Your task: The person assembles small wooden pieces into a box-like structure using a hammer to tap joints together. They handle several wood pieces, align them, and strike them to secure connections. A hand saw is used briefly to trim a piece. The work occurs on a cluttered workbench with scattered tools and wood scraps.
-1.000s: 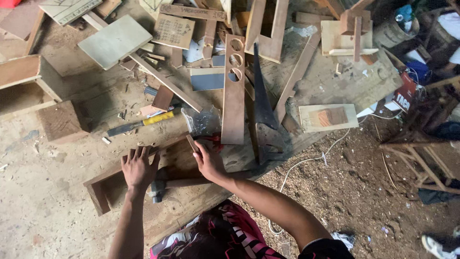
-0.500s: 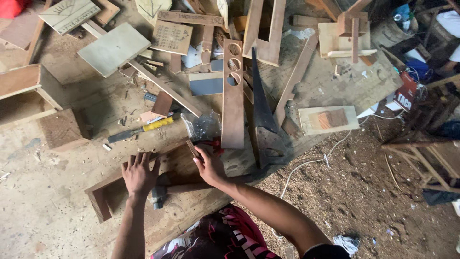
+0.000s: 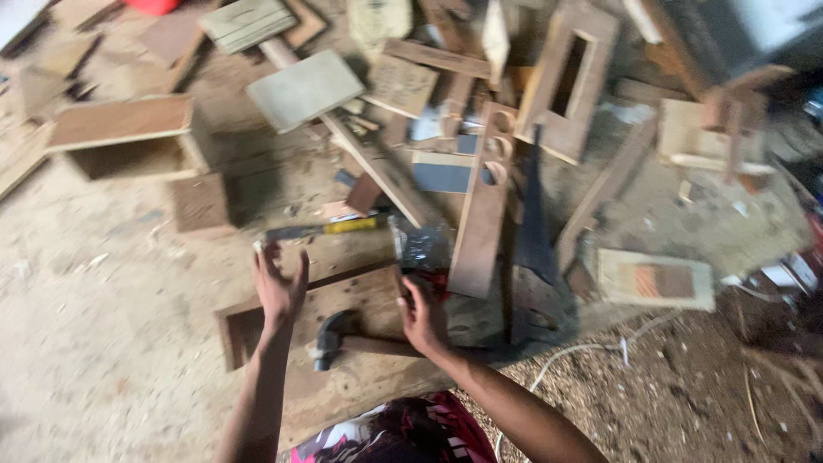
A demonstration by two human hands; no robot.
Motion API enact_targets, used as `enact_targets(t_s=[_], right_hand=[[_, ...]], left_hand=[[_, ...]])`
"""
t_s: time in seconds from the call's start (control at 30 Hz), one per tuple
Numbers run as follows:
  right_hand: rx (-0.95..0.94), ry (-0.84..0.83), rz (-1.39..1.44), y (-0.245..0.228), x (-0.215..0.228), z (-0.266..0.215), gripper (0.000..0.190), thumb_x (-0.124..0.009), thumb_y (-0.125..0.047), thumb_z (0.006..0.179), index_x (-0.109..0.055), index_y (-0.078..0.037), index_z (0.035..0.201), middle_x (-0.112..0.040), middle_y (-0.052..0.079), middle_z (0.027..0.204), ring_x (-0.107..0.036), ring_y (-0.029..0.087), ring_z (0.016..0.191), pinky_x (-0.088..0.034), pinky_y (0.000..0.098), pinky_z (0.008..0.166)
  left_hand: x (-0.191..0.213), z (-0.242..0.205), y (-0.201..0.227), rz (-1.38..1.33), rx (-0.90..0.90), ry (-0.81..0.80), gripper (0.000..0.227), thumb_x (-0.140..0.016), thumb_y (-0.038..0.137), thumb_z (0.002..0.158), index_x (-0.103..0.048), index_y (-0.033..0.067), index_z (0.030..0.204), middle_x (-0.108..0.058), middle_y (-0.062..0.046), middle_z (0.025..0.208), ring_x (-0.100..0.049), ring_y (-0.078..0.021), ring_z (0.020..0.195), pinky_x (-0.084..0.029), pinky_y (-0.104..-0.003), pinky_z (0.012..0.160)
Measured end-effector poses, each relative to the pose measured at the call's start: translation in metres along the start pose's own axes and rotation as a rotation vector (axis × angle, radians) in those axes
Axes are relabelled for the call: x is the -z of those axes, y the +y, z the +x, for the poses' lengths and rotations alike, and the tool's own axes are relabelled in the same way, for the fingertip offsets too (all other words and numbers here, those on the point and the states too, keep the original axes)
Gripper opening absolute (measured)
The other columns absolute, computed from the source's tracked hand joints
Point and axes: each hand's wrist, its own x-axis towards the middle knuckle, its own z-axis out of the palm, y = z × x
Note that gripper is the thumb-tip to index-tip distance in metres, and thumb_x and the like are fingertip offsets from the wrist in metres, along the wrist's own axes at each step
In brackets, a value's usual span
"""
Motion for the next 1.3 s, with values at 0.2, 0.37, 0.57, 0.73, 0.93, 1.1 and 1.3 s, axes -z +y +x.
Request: enact_targets(t_s=[0.2,0.37,0.57,0.73,0.93,1.1,1.3], right_hand=[[0.025,-0.015,0.036,0.005,-0.003,0.001,0.039,-0.065,-0.016,0.098,-0.056,-0.006,0.135,-0.063,0.017,0.133,-0.071,0.031,0.110,-0.067,0.0352,0.077],[-0.024,-0.060,0.006,0.008,-0.005,-0.002,0.041,-0.062,-0.019,0.100,-0.055,-0.005,0.138,-0.063,0.017,0.135,-0.071,0.030,0.112,-0.068,0.0345,0.079],[-0.021,-0.070,-0.024,0.006,-0.005,0.003,0.041,-0.061,-0.021,0.100,-0.055,-0.004,0.138,-0.061,0.019,0.136,-0.069,0.031,0.114,-0.067,0.0334,0.075],[0.034,-0.053,-0.053,0.009,-0.005,0.002,0.042,-0.061,-0.022,0.100,-0.055,-0.004,0.137,-0.061,0.018,0.134,-0.071,0.030,0.110,-0.067,0.0332,0.074],[0.031,-0.111,-0.112,0.013,-0.008,0.001,0.041,-0.055,-0.024,0.105,-0.051,-0.003,0.140,-0.060,0.020,0.135,-0.071,0.029,0.107,-0.066,0.0322,0.073],[0.013,-0.074,-0.195,0.021,-0.012,-0.002,0.045,-0.061,-0.027,0.102,-0.053,-0.004,0.140,-0.064,0.019,0.133,-0.076,0.029,0.097,-0.064,0.0347,0.069],[-0.031,-0.146,-0.157,0.028,-0.010,0.002,0.063,-0.073,-0.025,0.090,-0.049,-0.002,0.144,-0.066,0.021,0.128,-0.078,0.028,0.091,-0.064,0.0354,0.071]], left_hand=[[0.020,0.107,-0.052,0.523,0.005,0.455,0.136,-0.095,0.054,0.066,-0.013,-0.0059,0.156,-0.030,-0.040,0.151,-0.029,-0.0527,0.135,-0.023,-0.067,0.111],[0.039,0.135,-0.078,0.456,0.308,0.240,0.143,-0.088,0.063,0.066,-0.005,-0.0072,0.160,-0.034,-0.032,0.153,-0.034,-0.0450,0.140,-0.015,-0.072,0.113],[0.056,0.101,-0.072,0.642,0.323,0.006,0.137,-0.084,0.073,0.065,-0.019,-0.0051,0.157,-0.040,-0.032,0.147,-0.036,-0.0432,0.143,-0.011,-0.069,0.120],[0.064,0.067,-0.057,0.630,0.351,-0.091,0.135,-0.083,0.074,0.062,-0.024,-0.0044,0.154,-0.039,-0.030,0.148,-0.035,-0.0398,0.145,-0.009,-0.069,0.118],[0.061,0.042,-0.060,0.750,0.377,-0.233,0.138,-0.068,0.088,0.069,-0.020,-0.0090,0.155,-0.042,-0.030,0.145,-0.040,-0.0367,0.141,-0.009,-0.071,0.119],[0.057,0.038,-0.055,0.701,0.294,-0.325,0.134,-0.060,0.093,0.077,-0.032,-0.0173,0.147,-0.047,-0.032,0.142,-0.052,-0.0424,0.131,-0.037,-0.061,0.104],[0.092,0.019,-0.020,0.743,0.317,-0.610,0.109,-0.069,0.080,0.076,-0.041,0.0022,0.147,-0.069,-0.011,0.122,-0.068,-0.0265,0.114,-0.010,-0.076,0.118]])
